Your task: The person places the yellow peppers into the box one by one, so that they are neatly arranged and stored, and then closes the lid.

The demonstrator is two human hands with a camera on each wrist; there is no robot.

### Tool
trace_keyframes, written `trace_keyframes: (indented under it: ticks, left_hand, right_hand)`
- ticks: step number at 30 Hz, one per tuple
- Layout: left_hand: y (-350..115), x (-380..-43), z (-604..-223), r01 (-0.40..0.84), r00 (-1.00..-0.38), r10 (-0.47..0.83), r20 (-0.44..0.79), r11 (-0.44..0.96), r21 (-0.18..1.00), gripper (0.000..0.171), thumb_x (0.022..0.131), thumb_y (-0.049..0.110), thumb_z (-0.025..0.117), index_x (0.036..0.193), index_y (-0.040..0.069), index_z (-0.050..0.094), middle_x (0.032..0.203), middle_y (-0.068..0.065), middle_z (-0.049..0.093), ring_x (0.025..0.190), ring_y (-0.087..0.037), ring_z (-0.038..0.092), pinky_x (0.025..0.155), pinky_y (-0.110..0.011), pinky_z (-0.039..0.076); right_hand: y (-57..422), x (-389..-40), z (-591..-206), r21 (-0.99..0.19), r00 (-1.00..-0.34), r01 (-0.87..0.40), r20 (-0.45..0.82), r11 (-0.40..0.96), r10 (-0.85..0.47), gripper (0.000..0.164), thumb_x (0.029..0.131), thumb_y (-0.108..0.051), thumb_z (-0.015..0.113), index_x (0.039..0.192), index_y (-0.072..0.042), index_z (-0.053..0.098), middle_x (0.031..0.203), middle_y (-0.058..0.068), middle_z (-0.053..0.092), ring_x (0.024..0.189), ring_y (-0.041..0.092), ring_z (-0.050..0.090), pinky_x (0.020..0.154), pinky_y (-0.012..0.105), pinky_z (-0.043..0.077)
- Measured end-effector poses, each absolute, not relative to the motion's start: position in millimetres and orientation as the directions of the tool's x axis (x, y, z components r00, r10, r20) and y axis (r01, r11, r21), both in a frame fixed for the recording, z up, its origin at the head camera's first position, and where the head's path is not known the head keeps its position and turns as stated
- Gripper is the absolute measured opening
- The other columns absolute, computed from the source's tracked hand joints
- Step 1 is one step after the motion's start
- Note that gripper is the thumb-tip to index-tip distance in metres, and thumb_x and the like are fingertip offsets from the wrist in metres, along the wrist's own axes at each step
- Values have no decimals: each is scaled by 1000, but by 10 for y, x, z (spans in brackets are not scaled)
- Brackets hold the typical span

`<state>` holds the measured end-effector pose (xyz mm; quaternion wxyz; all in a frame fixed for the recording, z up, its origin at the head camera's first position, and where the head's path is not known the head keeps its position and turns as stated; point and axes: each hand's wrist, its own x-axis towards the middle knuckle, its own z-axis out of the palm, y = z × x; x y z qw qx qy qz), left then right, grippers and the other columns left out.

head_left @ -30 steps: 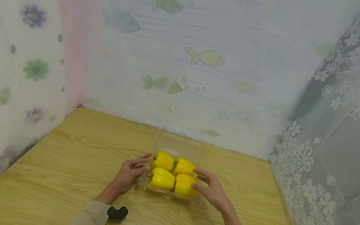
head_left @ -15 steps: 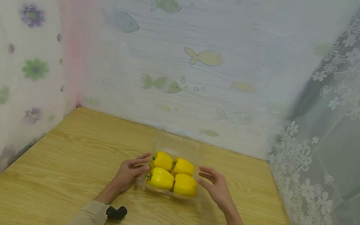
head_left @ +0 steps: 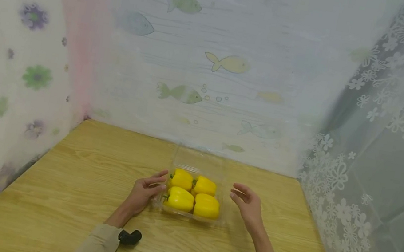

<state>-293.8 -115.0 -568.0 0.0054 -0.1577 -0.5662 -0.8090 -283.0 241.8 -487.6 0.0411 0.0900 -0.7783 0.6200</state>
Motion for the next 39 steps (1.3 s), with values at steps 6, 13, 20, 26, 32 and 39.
trace_keyframes:
  ticks: [6, 13, 20, 26, 32, 39]
  left_hand:
    - [-1155, -2939, -5670, 182, -952, 168, 256, -360, 915, 42, 98, -2, 64, 133, -21, 52, 159, -22, 38, 86, -4, 61, 54, -17, 40]
    - [-1141, -2935, -5658, 181, -954, 162, 251, -356, 917, 44, 97, -1, 65, 133, -22, 51, 159, -22, 39, 78, -4, 59, 54, -17, 38]
    - [-1145, -2916, -5648, 186, -953, 166, 253, -338, 923, 44, 97, -1, 65, 134, -22, 52, 159, -22, 39, 87, -4, 62, 54, -17, 39]
    - [-1156, -2917, -5656, 183, -956, 163, 243, -314, 931, 44, 97, 2, 66, 134, -19, 54, 159, -23, 39, 89, -4, 62, 54, -19, 39]
    - [-1156, -2925, -5669, 169, -960, 160, 231, -327, 930, 44, 97, 2, 67, 134, -18, 55, 159, -21, 41, 88, -5, 63, 53, -19, 39]
    - [-1144, -2929, -5653, 204, -950, 162, 267, -324, 924, 44, 97, 1, 66, 133, -20, 54, 157, -24, 41, 80, -5, 59, 55, -18, 40]
  right_hand:
    - [2447, -2852, -4909, -970, -989, -137, 123, 200, -81, 45, 100, -10, 66, 139, 6, 53, 146, 28, 49, 130, 36, 55, 100, 23, 50]
    - [2490, -2876, -4999, -971, -991, -93, 70, 218, -111, 50, 102, -13, 63, 144, 8, 47, 149, 27, 47, 133, 40, 51, 104, 31, 50]
    - [2486, -2900, -5077, -962, -980, -88, 37, 260, -194, 52, 104, -14, 59, 148, 9, 43, 152, 30, 42, 135, 46, 48, 108, 44, 48]
    - [2480, -2964, -5107, -967, -978, -89, 39, 239, -207, 53, 105, -13, 58, 149, 11, 40, 153, 32, 40, 136, 47, 47, 106, 41, 49]
    - [2483, -3022, -5114, -970, -976, -65, 13, 235, -218, 56, 105, -14, 58, 151, 12, 36, 152, 34, 40, 136, 47, 47, 106, 42, 49]
    - [2474, -3132, -5136, -974, -973, -7, -46, 226, -226, 58, 108, -22, 54, 154, 6, 34, 155, 30, 39, 139, 43, 44, 110, 45, 45]
